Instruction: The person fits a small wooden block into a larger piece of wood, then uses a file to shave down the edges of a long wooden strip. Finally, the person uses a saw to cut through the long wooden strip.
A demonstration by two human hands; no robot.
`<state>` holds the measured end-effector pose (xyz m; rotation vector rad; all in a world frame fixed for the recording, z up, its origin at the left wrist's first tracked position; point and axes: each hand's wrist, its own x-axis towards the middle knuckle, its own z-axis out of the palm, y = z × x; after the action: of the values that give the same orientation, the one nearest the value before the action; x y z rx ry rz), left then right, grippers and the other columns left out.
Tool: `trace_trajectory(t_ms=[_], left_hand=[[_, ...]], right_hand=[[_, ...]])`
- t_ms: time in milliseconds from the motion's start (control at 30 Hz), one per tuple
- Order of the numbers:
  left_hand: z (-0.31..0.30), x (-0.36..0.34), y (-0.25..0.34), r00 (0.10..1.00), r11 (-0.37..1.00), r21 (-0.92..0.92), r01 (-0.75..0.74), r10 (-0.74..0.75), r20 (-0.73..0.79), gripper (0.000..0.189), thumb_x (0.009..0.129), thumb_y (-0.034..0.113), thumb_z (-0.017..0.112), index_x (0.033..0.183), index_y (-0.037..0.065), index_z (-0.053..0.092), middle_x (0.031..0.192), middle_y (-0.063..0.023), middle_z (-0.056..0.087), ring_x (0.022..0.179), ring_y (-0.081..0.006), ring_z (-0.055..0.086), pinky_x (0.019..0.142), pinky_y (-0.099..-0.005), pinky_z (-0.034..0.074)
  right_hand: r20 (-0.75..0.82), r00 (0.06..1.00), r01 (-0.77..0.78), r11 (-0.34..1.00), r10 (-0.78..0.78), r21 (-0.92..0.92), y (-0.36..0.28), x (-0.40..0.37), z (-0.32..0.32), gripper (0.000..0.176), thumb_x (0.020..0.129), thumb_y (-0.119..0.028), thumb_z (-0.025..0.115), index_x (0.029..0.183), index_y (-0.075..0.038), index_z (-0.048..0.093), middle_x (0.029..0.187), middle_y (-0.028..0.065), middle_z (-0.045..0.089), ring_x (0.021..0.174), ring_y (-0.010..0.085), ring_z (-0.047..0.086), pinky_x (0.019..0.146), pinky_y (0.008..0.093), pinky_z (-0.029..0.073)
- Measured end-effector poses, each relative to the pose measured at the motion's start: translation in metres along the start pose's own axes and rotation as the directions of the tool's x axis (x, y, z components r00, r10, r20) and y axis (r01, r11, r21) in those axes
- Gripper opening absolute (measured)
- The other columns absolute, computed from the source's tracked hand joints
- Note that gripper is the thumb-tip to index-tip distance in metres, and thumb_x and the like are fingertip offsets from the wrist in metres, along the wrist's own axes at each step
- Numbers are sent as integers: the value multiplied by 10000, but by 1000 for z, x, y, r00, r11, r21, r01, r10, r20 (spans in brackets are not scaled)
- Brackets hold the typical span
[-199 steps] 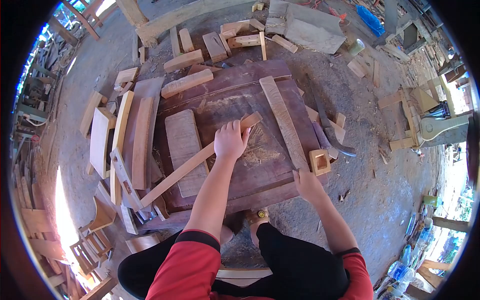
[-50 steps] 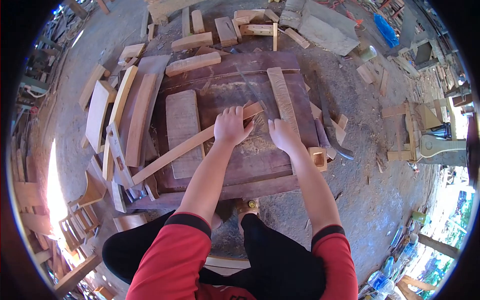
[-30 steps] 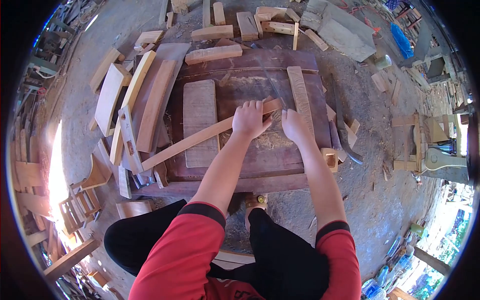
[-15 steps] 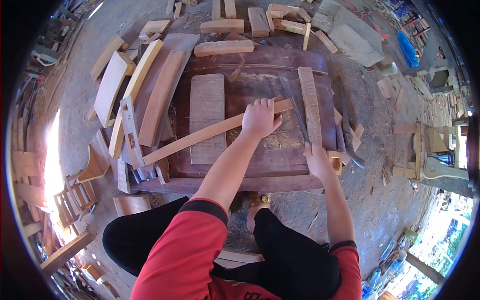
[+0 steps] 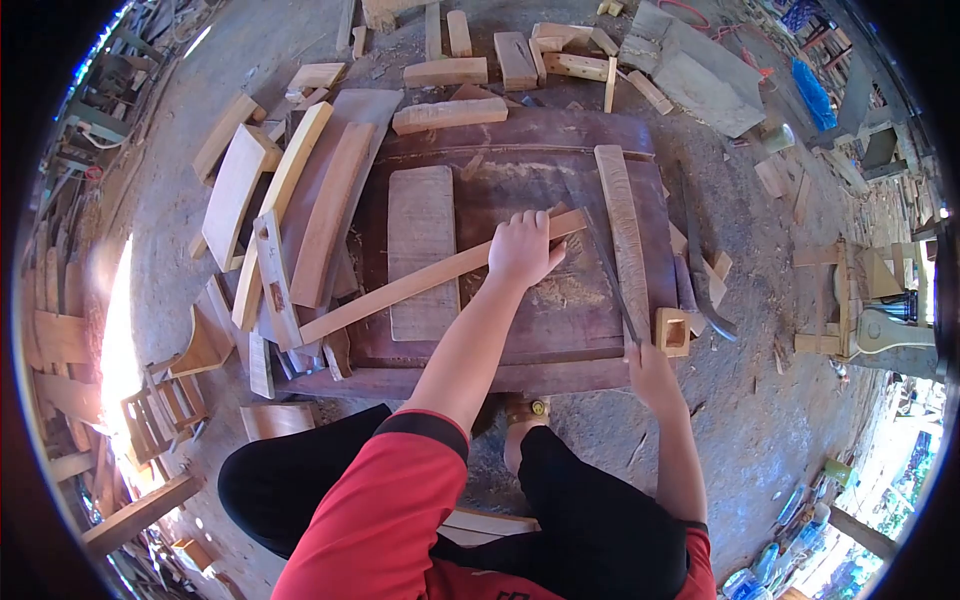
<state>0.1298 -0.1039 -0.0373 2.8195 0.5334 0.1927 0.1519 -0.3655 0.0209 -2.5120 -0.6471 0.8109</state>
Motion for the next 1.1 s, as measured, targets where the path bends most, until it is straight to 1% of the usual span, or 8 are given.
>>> trace_trajectory(t_ms=[100,233,400,667,767,800,833,1100], left_hand=[[-1,-1,4,998,999,-25,41,-39,56,434,774,432,561,918,30,478,891,-107,564,853,-256,568,712,-369,464],[-1,0,1,998,999,-12,31,-31,50,431,771,429,561,933,38,477,894,-104,561,860,-247,564,717,-361,458],[-1,0,4,999,999,-10,33,-33,30,405,759,408,587,898,48,463,868,-109,566,850,-263,569,704,-373,459],[4,0,2,999,999,-26,37,-37,18,385,756,404,588,865,52,475,855,-105,566,839,-263,572,692,-384,463],[2,1,2,999,998,-44,35,-35,3,381,757,402,585,858,51,476,851,-106,568,835,-264,573,691,-385,464],[1,0,2,1000,998,-48,31,-31,-3,380,757,402,583,855,50,477,850,-106,568,834,-265,573,690,-386,465],[2,0,2,999,1000,-11,20,-19,26,467,761,429,564,1011,37,511,878,-93,571,838,-239,571,680,-362,465],[2,2,4,1000,1000,-3,10,-11,-16,402,749,413,591,869,48,472,853,-107,569,837,-270,573,692,-389,464]], right_hand=[[-20,1000,-22,998,20,-62,-3,1,-1,390,919,-288,363,819,51,530,806,289,564,805,450,538,710,490,414],[2,993,116,993,-116,-17,-19,72,1,384,921,-291,349,824,34,531,829,283,570,803,445,545,710,505,413],[-40,998,52,989,-58,-139,-59,121,7,389,921,-292,339,872,35,543,848,283,571,845,446,535,746,500,417],[-40,999,32,999,-33,-25,18,14,21,376,917,-298,356,892,35,527,844,288,566,846,448,529,738,515,409],[-22,996,-89,993,88,-83,18,-1,11,375,917,-300,358,868,32,525,830,287,564,831,451,529,731,520,407],[-26,998,-63,995,61,-82,12,7,7,377,918,-300,355,858,31,525,821,286,565,822,453,532,728,521,409],[-32,999,-36,996,33,-78,3,17,3,378,918,-300,353,849,30,526,812,286,565,812,455,534,724,523,410],[-40,997,59,989,-65,-137,-47,120,12,385,920,-295,326,862,20,539,849,284,575,854,439,547,748,498,431]])
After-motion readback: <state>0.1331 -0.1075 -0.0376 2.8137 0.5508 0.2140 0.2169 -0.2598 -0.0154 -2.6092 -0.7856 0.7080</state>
